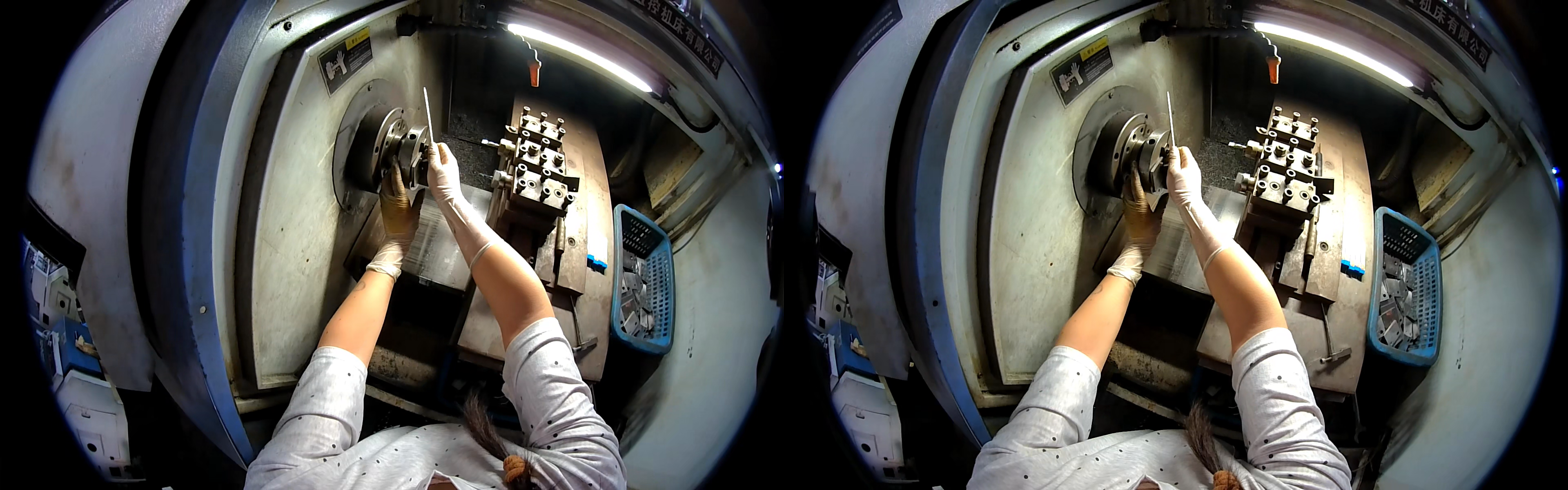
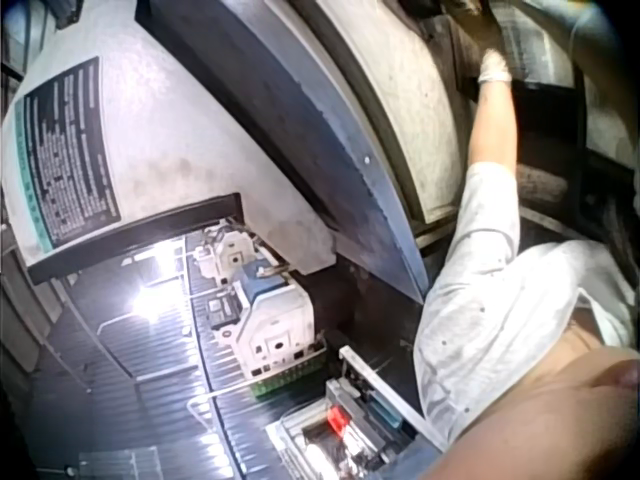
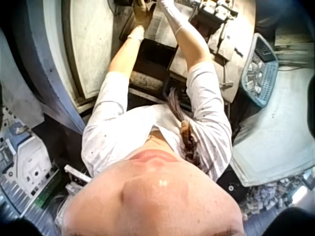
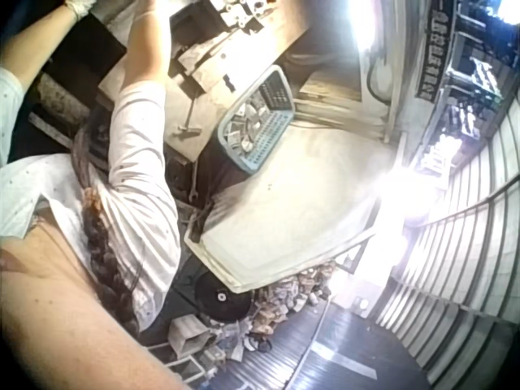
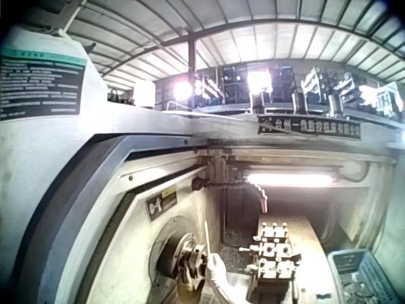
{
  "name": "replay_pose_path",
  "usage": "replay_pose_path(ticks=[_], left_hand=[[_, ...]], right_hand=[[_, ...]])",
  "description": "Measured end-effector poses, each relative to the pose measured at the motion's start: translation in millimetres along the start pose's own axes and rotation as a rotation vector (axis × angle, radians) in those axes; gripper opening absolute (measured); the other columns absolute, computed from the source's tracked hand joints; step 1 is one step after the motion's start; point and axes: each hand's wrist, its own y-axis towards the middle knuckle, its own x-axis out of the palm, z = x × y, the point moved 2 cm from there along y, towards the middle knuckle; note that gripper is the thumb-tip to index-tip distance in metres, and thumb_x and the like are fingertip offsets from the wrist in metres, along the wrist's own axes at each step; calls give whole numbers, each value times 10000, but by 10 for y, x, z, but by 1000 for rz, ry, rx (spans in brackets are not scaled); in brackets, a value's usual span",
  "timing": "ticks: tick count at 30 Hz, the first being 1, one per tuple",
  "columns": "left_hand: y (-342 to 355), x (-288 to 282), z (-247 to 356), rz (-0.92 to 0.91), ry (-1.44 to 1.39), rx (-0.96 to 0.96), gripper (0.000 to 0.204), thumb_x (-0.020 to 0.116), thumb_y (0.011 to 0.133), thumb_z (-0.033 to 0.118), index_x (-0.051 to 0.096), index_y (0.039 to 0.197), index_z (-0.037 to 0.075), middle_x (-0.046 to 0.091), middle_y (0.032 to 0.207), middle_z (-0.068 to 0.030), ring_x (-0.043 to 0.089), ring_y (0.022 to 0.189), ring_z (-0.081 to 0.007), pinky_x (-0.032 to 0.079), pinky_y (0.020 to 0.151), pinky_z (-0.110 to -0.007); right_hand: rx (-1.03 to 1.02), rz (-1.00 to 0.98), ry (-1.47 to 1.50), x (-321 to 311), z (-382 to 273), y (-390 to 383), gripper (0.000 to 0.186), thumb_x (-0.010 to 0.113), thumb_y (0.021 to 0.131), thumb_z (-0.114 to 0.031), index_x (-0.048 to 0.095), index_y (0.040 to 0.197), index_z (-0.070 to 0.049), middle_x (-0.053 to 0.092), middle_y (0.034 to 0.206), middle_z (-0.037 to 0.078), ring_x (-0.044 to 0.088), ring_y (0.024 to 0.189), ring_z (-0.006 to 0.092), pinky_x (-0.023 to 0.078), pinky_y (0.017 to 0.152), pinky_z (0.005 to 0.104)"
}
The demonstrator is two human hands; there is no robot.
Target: The person operates a CNC lathe in a workshop, repeatedly loading small metal parts into the chuck, closing the door, and starting the machine. They also use a wrench to tighten the chuck and place finished parts into a red basket.
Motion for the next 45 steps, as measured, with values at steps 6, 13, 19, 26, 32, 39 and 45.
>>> replay_pose_path(ticks=[6,13,19,26,32,39,45], left_hand=[[142,-31,1,118,299,207,648,631,654,126,322,1224,141,360,1197,-132,373,1082,-313,338,886,-390],[318,-229,226,-65,503,313,574,678,561,184,469,1096,203,333,1210,-22,362,1095,-217,342,889,-352],[653,-339,335,-344,584,390,540,715,543,202,526,1047,157,318,1246,-24,257,1176,-209,231,976,-344],[1210,-321,609,-985,733,507,564,713,552,259,513,1062,125,302,1280,-78,211,1208,-279,171,998,-369],[1268,-285,622,-1026,695,517,558,726,523,234,529,1032,119,361,1231,-62,235,1191,-264,198,987,-364],[1144,-313,516,-825,597,538,544,731,474,199,552,979,106,410,1187,-60,306,1148,-252,219,980,-349],[1083,-292,571,-841,721,519,542,736,478,148,550,987,144,438,1120,-60,341,1113,-233,254,959,-339]], right_hand=[[6,-25,-3,-41,18,39,230,437,851,-224,493,778,-13,492,632,53,403,600,97,366,567,243],[3,281,41,-67,-271,-200,221,429,859,-205,506,745,-32,498,642,3,411,584,87,357,564,227],[136,53,369,-170,-1054,-811,208,433,862,-220,535,753,-75,556,732,-5,470,670,68,369,632,207],[152,-61,407,-1135,-2174,-1794,221,392,876,-202,501,821,-18,549,818,65,507,734,118,397,723,259],[46,300,169,-2601,-2492,-2958,239,448,845,-277,474,788,-46,515,656,58,524,606,151,401,514,248],[230,699,-85,-3691,-2699,-4342,254,377,880,-263,471,758,-61,511,616,35,489,555,104,413,519,224],[288,824,-76,-3758,-2538,-4655,238,385,877,-258,483,772,-68,540,626,34,510,551,96,431,522,207]])
